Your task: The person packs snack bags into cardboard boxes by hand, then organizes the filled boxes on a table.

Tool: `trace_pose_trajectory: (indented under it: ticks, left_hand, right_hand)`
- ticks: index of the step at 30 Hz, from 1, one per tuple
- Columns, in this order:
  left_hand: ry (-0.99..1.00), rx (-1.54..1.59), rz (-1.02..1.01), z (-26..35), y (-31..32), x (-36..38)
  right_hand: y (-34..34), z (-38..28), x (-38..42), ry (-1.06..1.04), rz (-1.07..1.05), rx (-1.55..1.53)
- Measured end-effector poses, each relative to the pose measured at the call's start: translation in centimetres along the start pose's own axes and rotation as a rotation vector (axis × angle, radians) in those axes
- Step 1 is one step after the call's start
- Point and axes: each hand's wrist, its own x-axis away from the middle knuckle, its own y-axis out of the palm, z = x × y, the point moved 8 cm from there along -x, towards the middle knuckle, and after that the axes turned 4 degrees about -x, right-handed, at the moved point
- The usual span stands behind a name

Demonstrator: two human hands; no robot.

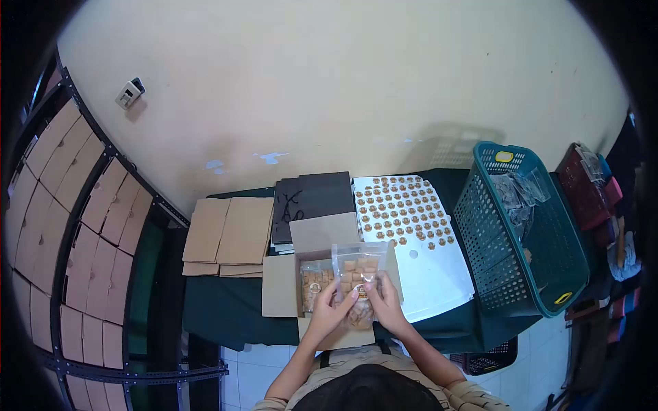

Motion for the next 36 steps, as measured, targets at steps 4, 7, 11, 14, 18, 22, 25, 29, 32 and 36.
trace_pose_trajectory:
  ticks: [4, 7, 11, 14, 18, 22, 25, 29, 32, 36]
  left_hand:
    - [0.084, -0.192, 0.145, 1.4, -0.8, -0.3]
    - [0.144, -0.163, 0.134, 1.3, -0.9, -0.4]
    - [0.091, -0.106, 0.09, 0.3, -0.7, -0.6]
    - [0.085, -0.075, 0.105, 0.3, -0.5, -0.5]
    - [0.136, -0.02, 0.098, -1.3, -0.1, -0.6]
    - [0.06, 0.023, 0.01, -0.9, 0.5, -0.2]
    - [0.106, -0.096, -0.028, -0.2, 0.6, 0.3]
    - [0.059, -0.079, -0.103, -1.0, 0.5, -0.1]
    - [-0.067, -0.157, -0.25, -2.2, 0.1, 0.0]
    - [-0.037, 0.034, -0.216, 0.5, 0.3, -0.7]
  right_hand:
    - [1.0, -1.7, 0.5, -0.095, -0.08, 0.238]
    - [1.2, -2.1, 0.5, -0.053, -0.126, 0.142]
    - [1.1, -1.9, 0.7, -0.045, -0.167, 0.175]
    - [0.9, -0.2, 0.8, 0.032, -0.182, 0.003]
    - [0.7, 0.2, 0.8, 0.029, -0.208, -0.04]
    - [0.2, 1.0, 0.9, 0.011, -0.145, 0.014]
    - [-0.1, 0.2, 0.8, -0.01, -0.064, 0.094]
    - [0.4, -0.5, 0.9, 0.052, -0.067, -0.138]
    - [0.3, -0.4, 0.8, 0.026, -0.121, -0.156]
    - [0.5, -0.5, 0.9, 0.038, -0.129, -0.247]
